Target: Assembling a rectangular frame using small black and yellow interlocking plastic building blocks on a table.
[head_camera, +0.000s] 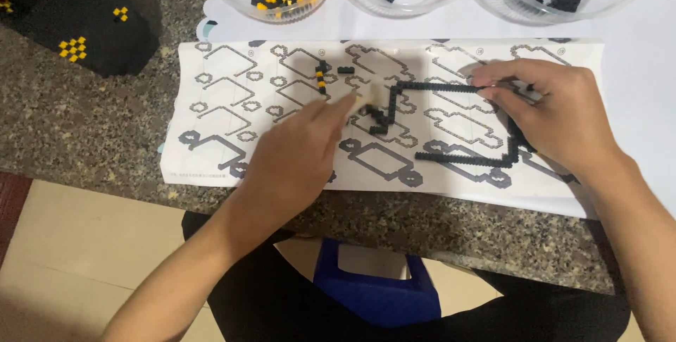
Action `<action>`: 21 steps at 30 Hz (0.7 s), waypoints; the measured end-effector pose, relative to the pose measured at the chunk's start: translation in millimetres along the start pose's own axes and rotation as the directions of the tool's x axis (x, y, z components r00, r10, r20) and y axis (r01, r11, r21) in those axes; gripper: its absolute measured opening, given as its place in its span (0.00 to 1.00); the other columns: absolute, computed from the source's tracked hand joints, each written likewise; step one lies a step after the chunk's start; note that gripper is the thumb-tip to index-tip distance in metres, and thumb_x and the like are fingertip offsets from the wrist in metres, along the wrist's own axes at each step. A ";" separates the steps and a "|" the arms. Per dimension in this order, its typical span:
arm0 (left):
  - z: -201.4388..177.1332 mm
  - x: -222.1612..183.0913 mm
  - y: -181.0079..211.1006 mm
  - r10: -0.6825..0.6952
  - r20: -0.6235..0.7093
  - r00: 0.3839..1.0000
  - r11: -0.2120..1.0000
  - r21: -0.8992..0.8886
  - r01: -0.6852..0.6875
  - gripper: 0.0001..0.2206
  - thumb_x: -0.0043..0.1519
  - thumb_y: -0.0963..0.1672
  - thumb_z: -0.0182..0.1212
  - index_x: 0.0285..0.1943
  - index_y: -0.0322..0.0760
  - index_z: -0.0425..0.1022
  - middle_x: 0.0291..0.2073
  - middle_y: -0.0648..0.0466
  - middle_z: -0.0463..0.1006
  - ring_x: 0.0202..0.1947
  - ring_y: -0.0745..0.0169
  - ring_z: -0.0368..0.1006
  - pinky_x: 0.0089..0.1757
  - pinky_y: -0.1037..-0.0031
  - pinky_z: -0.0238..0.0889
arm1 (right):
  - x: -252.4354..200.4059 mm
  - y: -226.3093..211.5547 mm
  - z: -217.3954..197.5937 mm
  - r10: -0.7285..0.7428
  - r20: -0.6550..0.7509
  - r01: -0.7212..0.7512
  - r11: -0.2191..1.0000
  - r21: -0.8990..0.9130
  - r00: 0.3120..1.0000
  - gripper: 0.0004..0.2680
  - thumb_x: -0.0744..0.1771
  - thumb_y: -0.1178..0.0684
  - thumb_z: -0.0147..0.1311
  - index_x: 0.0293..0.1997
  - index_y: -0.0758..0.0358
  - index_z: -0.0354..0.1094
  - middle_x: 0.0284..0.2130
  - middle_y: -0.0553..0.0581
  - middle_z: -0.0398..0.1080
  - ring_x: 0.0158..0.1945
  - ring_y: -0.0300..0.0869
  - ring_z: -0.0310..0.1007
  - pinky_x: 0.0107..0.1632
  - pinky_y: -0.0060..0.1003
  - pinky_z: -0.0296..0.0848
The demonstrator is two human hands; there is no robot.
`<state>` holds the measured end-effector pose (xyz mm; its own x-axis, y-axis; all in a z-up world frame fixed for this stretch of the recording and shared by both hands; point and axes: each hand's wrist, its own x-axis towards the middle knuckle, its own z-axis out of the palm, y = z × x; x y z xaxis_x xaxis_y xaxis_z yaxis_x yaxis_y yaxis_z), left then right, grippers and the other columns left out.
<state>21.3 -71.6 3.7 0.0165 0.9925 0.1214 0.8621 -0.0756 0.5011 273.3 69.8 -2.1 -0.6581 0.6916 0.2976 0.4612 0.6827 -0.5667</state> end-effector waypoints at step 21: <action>0.1 -3.0 0.6 -0.102 0.131 0.986 0.993 0.064 0.095 0.21 0.65 0.42 0.37 0.69 0.37 0.54 0.38 0.45 0.70 0.21 0.46 0.67 0.18 0.61 0.58 | 0.5 3.4 1.3 -0.015 -0.011 0.015 1.000 0.009 1.000 0.07 0.65 0.65 0.55 0.45 0.66 0.71 0.44 0.58 0.73 0.49 0.46 0.73 0.50 0.36 0.72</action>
<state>21.9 -74.5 3.5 -0.0058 0.9990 -0.0438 0.8905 0.0251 0.4543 273.8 72.1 -4.9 -0.6583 0.6837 0.3149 0.4456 0.6911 -0.5691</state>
